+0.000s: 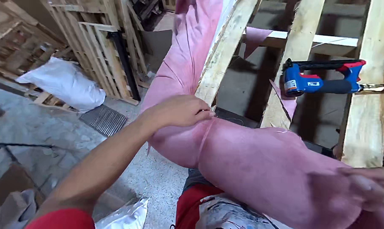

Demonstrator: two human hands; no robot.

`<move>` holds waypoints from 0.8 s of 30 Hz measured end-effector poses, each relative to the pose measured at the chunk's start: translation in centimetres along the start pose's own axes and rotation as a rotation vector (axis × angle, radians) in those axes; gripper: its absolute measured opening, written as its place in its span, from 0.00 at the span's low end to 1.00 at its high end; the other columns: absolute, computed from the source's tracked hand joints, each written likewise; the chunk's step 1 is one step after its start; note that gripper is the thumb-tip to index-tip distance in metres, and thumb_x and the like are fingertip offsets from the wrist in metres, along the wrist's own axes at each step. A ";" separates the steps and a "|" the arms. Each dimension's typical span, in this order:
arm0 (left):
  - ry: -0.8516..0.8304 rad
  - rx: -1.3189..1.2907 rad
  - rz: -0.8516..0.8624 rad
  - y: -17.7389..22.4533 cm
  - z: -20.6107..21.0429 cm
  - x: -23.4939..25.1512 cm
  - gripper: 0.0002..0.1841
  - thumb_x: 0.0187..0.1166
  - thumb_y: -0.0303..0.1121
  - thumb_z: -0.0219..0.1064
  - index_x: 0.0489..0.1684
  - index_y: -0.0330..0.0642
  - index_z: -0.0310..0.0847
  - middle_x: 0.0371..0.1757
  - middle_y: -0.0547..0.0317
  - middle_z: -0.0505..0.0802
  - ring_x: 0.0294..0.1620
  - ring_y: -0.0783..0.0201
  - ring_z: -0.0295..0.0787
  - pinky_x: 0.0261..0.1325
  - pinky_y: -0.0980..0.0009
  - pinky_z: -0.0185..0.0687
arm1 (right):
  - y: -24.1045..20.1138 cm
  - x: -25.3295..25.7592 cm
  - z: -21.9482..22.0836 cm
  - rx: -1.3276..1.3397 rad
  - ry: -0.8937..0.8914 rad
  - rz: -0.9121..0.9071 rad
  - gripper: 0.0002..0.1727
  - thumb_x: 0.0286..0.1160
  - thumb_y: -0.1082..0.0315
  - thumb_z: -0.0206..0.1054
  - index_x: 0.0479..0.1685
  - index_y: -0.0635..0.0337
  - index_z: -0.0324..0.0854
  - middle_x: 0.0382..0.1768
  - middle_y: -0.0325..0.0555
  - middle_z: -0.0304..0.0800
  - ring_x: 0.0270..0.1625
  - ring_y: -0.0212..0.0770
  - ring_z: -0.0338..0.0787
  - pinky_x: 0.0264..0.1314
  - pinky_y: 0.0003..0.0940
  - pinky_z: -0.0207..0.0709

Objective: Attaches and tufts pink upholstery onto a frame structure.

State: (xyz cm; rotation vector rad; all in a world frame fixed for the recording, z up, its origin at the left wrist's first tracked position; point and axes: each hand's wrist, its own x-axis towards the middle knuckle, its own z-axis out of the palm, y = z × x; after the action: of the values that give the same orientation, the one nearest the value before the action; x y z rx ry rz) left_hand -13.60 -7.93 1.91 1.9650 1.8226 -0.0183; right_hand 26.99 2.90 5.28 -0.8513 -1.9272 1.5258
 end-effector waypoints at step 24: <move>0.298 0.237 0.457 -5.8 1.9 -3.2 0.31 0.93 0.53 0.33 0.77 0.55 0.81 0.71 0.61 0.91 0.70 0.56 0.87 0.72 0.48 0.79 | 1.0 1.4 29.3 -0.356 0.673 -0.109 0.09 0.63 0.73 0.75 0.21 0.53 0.82 0.22 0.33 0.89 0.20 0.27 0.85 0.20 0.27 0.81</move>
State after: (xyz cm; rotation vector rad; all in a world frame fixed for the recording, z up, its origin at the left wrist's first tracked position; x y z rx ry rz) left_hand -18.92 -11.42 -0.63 2.6333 1.5482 0.2225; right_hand 4.61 -14.58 -2.01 -1.1987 -1.6985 0.6967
